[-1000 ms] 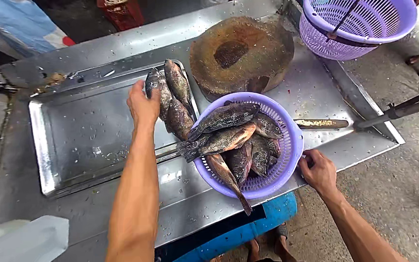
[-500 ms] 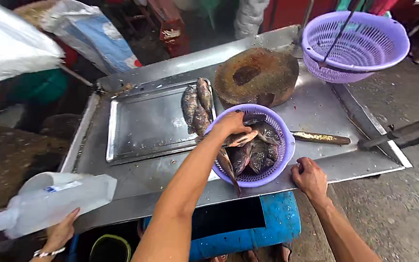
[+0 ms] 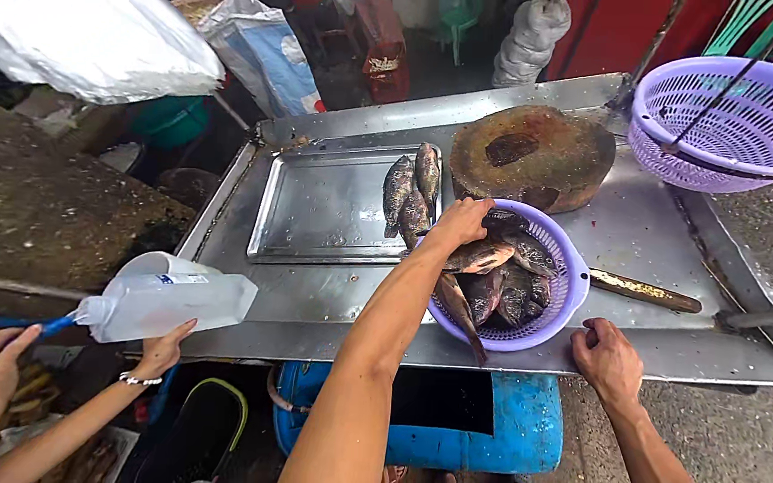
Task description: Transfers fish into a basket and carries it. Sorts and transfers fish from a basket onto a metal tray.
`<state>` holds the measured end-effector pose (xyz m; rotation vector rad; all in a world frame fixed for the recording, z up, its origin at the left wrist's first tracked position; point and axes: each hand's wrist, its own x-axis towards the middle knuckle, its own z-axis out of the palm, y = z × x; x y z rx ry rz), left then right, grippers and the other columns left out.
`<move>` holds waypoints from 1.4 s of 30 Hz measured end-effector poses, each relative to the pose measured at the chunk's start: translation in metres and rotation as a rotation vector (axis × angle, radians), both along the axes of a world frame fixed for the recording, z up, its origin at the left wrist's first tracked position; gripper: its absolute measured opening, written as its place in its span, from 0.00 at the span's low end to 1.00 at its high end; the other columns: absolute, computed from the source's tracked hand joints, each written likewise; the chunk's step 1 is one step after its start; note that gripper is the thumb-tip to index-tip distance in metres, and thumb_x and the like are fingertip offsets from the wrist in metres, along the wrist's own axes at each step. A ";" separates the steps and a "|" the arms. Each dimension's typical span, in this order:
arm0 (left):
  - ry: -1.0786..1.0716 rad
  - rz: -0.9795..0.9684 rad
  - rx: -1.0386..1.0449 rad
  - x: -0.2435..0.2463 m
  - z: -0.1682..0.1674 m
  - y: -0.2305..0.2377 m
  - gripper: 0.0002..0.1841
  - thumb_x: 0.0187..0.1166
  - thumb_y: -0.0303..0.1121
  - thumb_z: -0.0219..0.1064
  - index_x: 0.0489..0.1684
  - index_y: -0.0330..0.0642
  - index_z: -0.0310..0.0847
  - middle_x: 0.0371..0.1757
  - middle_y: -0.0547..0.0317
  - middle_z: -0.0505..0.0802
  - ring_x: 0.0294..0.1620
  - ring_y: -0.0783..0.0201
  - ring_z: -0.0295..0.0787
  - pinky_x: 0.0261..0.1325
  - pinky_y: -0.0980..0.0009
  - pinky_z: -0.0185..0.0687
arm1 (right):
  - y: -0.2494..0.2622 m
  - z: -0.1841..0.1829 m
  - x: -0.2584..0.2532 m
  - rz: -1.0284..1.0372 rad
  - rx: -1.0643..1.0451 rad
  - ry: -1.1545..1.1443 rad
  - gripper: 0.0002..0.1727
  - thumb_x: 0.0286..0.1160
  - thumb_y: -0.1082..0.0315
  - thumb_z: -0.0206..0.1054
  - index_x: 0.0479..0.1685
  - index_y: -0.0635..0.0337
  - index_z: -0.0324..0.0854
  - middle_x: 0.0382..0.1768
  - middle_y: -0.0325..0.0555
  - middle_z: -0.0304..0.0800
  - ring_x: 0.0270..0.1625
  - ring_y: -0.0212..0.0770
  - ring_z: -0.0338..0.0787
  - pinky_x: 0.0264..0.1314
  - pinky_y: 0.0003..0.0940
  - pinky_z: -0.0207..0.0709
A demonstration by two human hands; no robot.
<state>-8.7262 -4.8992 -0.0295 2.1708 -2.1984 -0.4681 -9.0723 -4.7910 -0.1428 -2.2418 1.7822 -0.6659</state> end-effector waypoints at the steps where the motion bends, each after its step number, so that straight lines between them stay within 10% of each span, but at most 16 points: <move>1: 0.024 0.012 -0.010 0.004 0.000 0.002 0.29 0.69 0.40 0.74 0.75 0.54 0.78 0.52 0.43 0.93 0.55 0.39 0.90 0.54 0.37 0.84 | 0.000 0.000 0.000 0.000 -0.003 0.004 0.22 0.68 0.55 0.57 0.41 0.65 0.87 0.32 0.59 0.89 0.34 0.62 0.90 0.30 0.64 0.76; 9: 0.715 0.498 -0.340 0.102 -0.005 0.054 0.32 0.68 0.36 0.81 0.73 0.35 0.78 0.64 0.39 0.90 0.67 0.47 0.88 0.74 0.43 0.80 | 0.000 0.002 0.003 -0.022 0.010 0.018 0.22 0.68 0.56 0.57 0.43 0.66 0.87 0.30 0.59 0.88 0.32 0.63 0.88 0.29 0.66 0.73; 13: 1.018 0.866 -0.507 0.164 -0.041 0.077 0.29 0.68 0.31 0.79 0.70 0.34 0.79 0.60 0.41 0.92 0.59 0.52 0.92 0.65 0.49 0.87 | -0.001 0.000 0.004 -0.044 0.008 0.022 0.22 0.68 0.55 0.56 0.43 0.66 0.87 0.29 0.59 0.87 0.32 0.63 0.88 0.30 0.66 0.73; 21: 0.832 1.236 -0.488 0.247 -0.119 0.075 0.28 0.67 0.39 0.82 0.66 0.36 0.83 0.62 0.37 0.90 0.68 0.42 0.85 0.71 0.39 0.77 | 0.000 -0.004 0.003 -0.040 -0.028 0.024 0.24 0.71 0.54 0.54 0.41 0.66 0.87 0.26 0.55 0.86 0.27 0.57 0.86 0.29 0.62 0.73; 27: 0.408 1.094 -0.506 0.275 -0.115 0.052 0.36 0.75 0.48 0.75 0.76 0.30 0.75 0.71 0.28 0.83 0.77 0.33 0.75 0.82 0.39 0.65 | 0.000 -0.006 0.002 -0.042 -0.050 0.035 0.23 0.71 0.56 0.54 0.39 0.67 0.87 0.24 0.53 0.86 0.25 0.53 0.85 0.29 0.57 0.75; 33: 0.194 0.804 -0.475 0.259 -0.133 0.076 0.44 0.80 0.55 0.65 0.94 0.47 0.53 0.91 0.29 0.58 0.89 0.25 0.53 0.80 0.26 0.58 | 0.000 -0.004 0.002 -0.051 -0.045 0.026 0.23 0.71 0.56 0.54 0.40 0.68 0.87 0.24 0.53 0.86 0.24 0.50 0.84 0.28 0.53 0.75; 42: 0.041 0.655 -0.519 0.273 -0.153 0.033 0.32 0.89 0.48 0.52 0.90 0.42 0.62 0.89 0.25 0.61 0.87 0.27 0.59 0.84 0.36 0.60 | 0.000 -0.008 0.001 -0.062 -0.063 0.027 0.23 0.71 0.55 0.54 0.39 0.67 0.87 0.23 0.50 0.86 0.24 0.46 0.84 0.28 0.49 0.75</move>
